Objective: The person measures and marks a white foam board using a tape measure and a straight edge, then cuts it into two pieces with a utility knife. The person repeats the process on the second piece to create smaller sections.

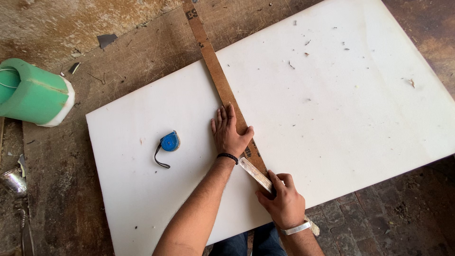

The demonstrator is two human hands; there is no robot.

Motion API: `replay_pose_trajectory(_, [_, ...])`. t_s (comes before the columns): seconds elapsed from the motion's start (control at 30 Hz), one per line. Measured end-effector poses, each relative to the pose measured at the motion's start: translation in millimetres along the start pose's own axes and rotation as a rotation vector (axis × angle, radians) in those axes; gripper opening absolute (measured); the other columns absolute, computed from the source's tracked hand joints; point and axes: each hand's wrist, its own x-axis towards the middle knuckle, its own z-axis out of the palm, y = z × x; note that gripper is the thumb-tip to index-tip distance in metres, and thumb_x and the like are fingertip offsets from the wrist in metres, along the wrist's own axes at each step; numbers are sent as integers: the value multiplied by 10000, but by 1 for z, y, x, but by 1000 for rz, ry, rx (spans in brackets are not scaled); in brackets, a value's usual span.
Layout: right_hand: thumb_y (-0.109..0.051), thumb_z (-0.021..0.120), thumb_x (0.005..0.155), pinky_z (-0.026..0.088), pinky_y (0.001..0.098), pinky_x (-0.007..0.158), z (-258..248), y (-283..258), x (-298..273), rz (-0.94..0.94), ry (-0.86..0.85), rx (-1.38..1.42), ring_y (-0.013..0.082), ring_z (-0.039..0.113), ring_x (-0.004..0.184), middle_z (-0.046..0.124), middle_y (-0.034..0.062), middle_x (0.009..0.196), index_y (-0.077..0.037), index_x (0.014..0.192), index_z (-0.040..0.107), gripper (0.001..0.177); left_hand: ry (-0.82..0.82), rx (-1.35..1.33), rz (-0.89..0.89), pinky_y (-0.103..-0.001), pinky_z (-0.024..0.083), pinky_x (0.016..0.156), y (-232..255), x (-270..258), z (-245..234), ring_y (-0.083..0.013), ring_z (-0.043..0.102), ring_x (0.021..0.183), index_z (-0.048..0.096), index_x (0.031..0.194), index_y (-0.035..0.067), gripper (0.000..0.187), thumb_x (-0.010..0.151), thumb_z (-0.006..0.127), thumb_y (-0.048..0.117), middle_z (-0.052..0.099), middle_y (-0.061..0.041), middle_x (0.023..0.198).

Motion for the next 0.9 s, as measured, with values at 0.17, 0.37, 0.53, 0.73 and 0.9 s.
replay_pose_trajectory(0.17, [-452, 838, 756, 644, 319, 601, 2, -7, -2, 34, -20, -118, 173, 751, 737, 646, 25, 1209, -179, 1394, 629, 725, -34, -202, -24, -554, 12, 1271, -8, -1, -2, -326, 147, 1578, 161, 1626, 119, 1068, 800, 670, 565, 210, -189, 1686])
replay_pose_trajectory(0.37, [-316, 778, 826, 630, 325, 595, 11, -29, -13, -79, -21, -75, 181, 751, 741, 670, -2, 1190, -182, 1177, 657, 394, 41, -817, 30, -564, 48, 1303, -30, -2, 2, -390, 196, 1601, 143, 1613, -13, 909, 877, 584, 288, 233, -277, 1701])
replay_pose_trajectory(0.53, [-399, 848, 749, 621, 372, 609, 3, -35, -11, 41, -150, 3, 236, 745, 778, 626, 57, 1203, -168, 1366, 575, 713, 142, -926, -120, -518, 240, 1277, -28, -3, 3, -382, 310, 1527, 281, 1559, 1, 726, 847, 413, 57, 312, -261, 1624])
replay_pose_trajectory(0.73, [-484, 865, 697, 634, 337, 640, 5, -29, -12, 101, -138, -59, 187, 747, 775, 656, 11, 1107, -214, 1322, 629, 720, 113, -289, -155, -593, 82, 1291, -21, -7, -14, -340, 262, 1538, 218, 1549, 98, 922, 846, 730, 402, 343, -202, 1597])
replay_pose_trajectory(0.9, [-470, 835, 742, 620, 337, 553, 14, -22, -15, 61, 24, -136, 168, 734, 694, 640, -1, 1072, -217, 1308, 645, 649, 0, -198, -84, -632, -27, 1240, -16, -4, -25, -365, 158, 1548, 106, 1604, 146, 1109, 791, 751, 536, 219, -198, 1657])
